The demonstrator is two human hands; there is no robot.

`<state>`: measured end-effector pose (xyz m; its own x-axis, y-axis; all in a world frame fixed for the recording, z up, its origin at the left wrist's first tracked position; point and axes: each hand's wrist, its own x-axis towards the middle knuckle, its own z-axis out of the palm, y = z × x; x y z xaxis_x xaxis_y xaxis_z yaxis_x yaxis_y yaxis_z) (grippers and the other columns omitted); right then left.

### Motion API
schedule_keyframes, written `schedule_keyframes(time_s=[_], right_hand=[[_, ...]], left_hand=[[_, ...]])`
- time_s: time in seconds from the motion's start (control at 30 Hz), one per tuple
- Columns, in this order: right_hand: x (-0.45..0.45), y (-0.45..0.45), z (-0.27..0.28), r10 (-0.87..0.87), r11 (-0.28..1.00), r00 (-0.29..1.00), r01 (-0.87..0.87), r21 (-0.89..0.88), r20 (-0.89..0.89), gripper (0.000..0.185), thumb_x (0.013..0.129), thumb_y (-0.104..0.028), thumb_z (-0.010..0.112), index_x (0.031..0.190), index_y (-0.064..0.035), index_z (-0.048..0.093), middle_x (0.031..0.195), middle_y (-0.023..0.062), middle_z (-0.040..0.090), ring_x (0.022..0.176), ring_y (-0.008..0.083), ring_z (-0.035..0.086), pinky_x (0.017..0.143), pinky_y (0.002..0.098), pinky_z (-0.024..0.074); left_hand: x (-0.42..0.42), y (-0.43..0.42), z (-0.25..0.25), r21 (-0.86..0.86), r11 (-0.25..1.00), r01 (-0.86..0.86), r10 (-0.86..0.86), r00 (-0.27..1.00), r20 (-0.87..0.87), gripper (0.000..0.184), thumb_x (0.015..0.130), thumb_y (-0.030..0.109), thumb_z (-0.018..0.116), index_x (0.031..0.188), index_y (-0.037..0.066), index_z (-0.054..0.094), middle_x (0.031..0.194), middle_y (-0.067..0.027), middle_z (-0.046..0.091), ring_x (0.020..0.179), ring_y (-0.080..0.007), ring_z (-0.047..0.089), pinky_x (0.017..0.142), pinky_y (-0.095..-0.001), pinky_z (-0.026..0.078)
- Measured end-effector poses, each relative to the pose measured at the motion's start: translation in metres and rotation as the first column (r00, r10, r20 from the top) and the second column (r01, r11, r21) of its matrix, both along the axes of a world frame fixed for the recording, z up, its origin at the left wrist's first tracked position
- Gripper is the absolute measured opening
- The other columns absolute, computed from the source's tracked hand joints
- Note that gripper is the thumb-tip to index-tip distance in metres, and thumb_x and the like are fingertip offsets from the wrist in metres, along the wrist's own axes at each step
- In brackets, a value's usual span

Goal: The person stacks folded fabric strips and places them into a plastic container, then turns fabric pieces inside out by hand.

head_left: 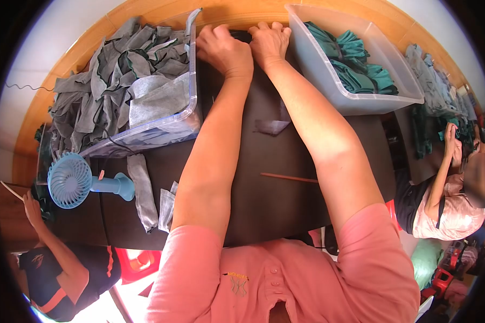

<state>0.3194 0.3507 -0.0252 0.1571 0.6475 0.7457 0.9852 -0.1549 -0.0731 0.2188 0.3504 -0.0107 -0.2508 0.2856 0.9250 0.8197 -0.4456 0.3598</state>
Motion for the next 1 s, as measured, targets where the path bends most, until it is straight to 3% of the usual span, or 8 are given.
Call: schedule_keyframes(time_s=[0.1,0.13,0.23,0.5,0.67,0.8,0.9,1.0], right_hand=[[-0.002,0.0,0.0,0.003,0.999,1.0,-0.003,-0.047,-0.002,0.02,0.084,-0.017,0.059,0.091,-0.0222,0.076,0.099,-0.0009,0.07,0.105,0.0288,0.056,0.09,0.0481,0.0343],[-0.004,-0.002,0.002,0.0,0.997,1.0,-0.001,-0.083,-0.007,0.02,0.084,-0.018,0.058,0.092,-0.0219,0.076,0.1,-0.001,0.07,0.106,0.0284,0.056,0.091,0.0481,0.0342],[-0.003,-0.003,0.003,-0.068,0.978,0.998,0.068,-0.197,0.004,0.022,0.086,-0.019,0.057,0.096,-0.0187,0.076,0.104,0.0006,0.07,0.109,0.027,0.056,0.092,0.0484,0.0344],[-0.001,-0.016,-0.021,-0.142,0.955,0.983,0.167,-0.247,0.115,0.029,0.088,-0.019,0.053,0.107,-0.0093,0.074,0.115,0.0069,0.066,0.114,0.0295,0.053,0.098,0.0484,0.0339],[0.002,-0.014,-0.016,-0.086,0.959,0.996,0.092,-0.269,0.035,0.029,0.086,-0.016,0.056,0.107,-0.005,0.072,0.118,0.0099,0.063,0.116,0.0321,0.049,0.094,0.0483,0.0349],[-0.009,-0.031,-0.006,-0.076,0.995,0.978,0.061,0.085,0.193,0.019,0.081,-0.014,0.061,0.096,-0.0067,0.071,0.109,0.0096,0.062,0.108,0.0323,0.053,0.086,0.0473,0.0374],[0.001,-0.033,-0.012,-0.044,0.993,0.982,0.064,-0.103,0.186,0.017,0.081,-0.017,0.061,0.092,-0.012,0.073,0.099,0.0065,0.066,0.098,0.029,0.06,0.086,0.0452,0.0394],[0.014,-0.019,-0.023,-0.178,0.963,0.981,0.189,-0.195,0.07,0.023,0.087,-0.019,0.056,0.102,-0.0124,0.072,0.102,0.0071,0.068,0.104,0.0285,0.061,0.094,0.0455,0.0392]], left_hand=[[-0.002,0.001,-0.001,-0.251,0.926,0.281,-0.33,0.927,-0.178,0.033,0.071,0.003,0.063,0.103,0.01,0.067,0.105,-0.0091,0.063,0.102,-0.0279,0.057,0.078,-0.0459,0.047],[-0.002,0.0,-0.002,-0.452,0.851,0.268,-0.381,0.907,-0.18,0.037,0.076,0.007,0.062,0.112,0.011,0.067,0.116,-0.0071,0.062,0.114,-0.0275,0.053,0.085,-0.0482,0.046],[-0.005,0.0,-0.013,-0.69,0.718,0.087,-0.318,0.923,-0.215,0.042,0.08,0.011,0.062,0.123,0.011,0.065,0.125,-0.0066,0.06,0.123,-0.0262,0.048,0.092,-0.049,0.042],[-0.005,-0.005,-0.038,-0.726,0.687,-0.04,-0.32,0.88,-0.352,0.044,0.085,0.02,0.057,0.127,0.01,0.062,0.131,-0.0051,0.058,0.129,-0.0264,0.043,0.097,-0.0561,0.036],[-0.002,-0.006,-0.03,-0.717,0.696,-0.032,-0.294,0.898,-0.326,0.045,0.085,0.022,0.06,0.129,0.011,0.06,0.133,-0.0047,0.055,0.133,-0.0266,0.039,0.097,-0.0569,0.037],[0.001,0.004,-0.038,-0.676,0.737,-0.013,-0.268,0.912,-0.309,0.048,0.084,0.021,0.063,0.131,0.012,0.058,0.135,-0.0046,0.053,0.135,-0.026,0.037,0.097,-0.0573,0.037],[0.0,0.001,-0.044,-0.672,0.74,0.004,-0.27,0.917,-0.292,0.047,0.084,0.019,0.062,0.13,0.011,0.058,0.135,-0.0046,0.052,0.135,-0.0264,0.037,0.097,-0.0573,0.037],[0.0,0.004,-0.045,-0.665,0.745,0.052,-0.285,0.927,-0.246,0.047,0.084,0.019,0.061,0.13,0.011,0.058,0.135,-0.005,0.052,0.136,-0.0264,0.037,0.097,-0.0573,0.038]])
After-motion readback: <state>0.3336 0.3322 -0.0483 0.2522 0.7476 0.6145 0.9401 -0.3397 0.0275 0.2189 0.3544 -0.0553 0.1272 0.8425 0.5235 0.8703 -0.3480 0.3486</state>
